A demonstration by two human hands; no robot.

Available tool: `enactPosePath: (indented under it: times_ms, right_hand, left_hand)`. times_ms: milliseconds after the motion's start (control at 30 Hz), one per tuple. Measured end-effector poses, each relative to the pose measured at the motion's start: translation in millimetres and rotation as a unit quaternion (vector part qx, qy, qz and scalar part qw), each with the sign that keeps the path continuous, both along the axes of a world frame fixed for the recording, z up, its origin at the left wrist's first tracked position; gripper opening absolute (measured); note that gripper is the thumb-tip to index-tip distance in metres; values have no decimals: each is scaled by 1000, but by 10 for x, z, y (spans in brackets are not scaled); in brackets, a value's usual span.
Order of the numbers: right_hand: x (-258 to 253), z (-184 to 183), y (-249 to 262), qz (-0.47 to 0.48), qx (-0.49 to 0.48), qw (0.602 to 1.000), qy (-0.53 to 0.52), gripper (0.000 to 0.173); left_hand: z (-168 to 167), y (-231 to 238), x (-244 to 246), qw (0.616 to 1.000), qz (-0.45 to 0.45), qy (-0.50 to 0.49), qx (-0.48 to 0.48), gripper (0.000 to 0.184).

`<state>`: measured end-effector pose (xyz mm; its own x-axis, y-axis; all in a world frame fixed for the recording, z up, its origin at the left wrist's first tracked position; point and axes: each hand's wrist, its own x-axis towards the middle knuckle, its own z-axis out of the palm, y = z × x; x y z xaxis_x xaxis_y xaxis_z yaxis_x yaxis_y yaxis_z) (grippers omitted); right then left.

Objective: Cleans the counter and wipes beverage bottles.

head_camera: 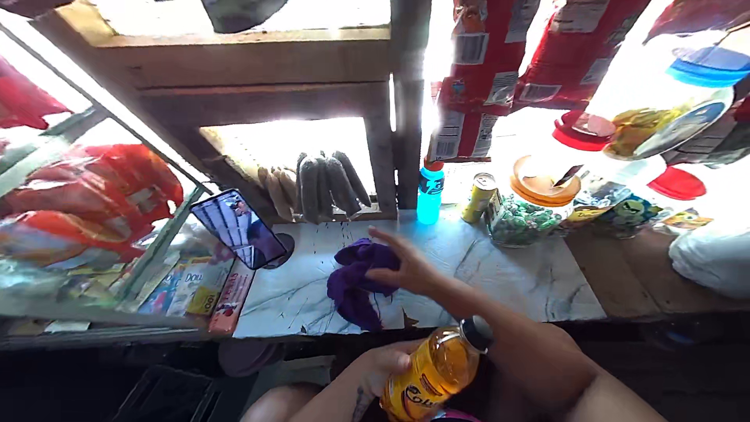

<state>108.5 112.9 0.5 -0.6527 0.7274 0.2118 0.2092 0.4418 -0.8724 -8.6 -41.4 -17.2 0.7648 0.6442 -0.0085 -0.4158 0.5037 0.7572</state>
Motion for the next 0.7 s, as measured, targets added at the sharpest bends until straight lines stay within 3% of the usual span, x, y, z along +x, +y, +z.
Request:
enactPosePath:
  times_ms: [67, 133, 200, 267, 400, 500, 533, 600, 667, 700]
  right_hand:
    - [-13, -65, -32, 19, -14, 991, -132, 81]
    - [96, -22, 28, 31, -39, 977, -205, 70]
    - [317, 183, 130, 17, -54, 974, -219, 54]
    - [628, 401, 208, -30, -51, 981, -185, 41]
    - [1286, 657, 157, -143, -37, 989, -27, 33]
    - [1506, 773, -41, -210, -26, 973, 95, 32]
    - [1523, 767, -108, -187, -8, 974, 127, 35]
    - [1479, 668, -213, -46, 32, 990, 129, 54]
    - [1259, 525, -340, 64, 96, 991, 68, 69]
    - [1139, 434, -421, 77, 154, 985, 18, 66]
  left_hand:
    - [-272, 77, 31, 997, -47, -59, -23, 65]
    - [-503, 173, 15, 984, -113, -129, -48, 66]
    - [-423, 243, -38, 992, -83, -94, -25, 64]
    - [-173, 289, -57, 999, 41, 18, -9, 68]
    - [-256, 571, -97, 991, 111, -76, -5, 69]
    - [-249, 652, 2, 971, 232, -11, -59, 72]
    - [-239, 665, 48, 963, 260, 14, -65, 70]
    - [-182, 680, 167, 954, 288, 39, -77, 66]
    - [-27, 654, 327, 937, 327, 64, -101, 52]
    - [45, 631, 420, 916, 369, 61, -146, 42]
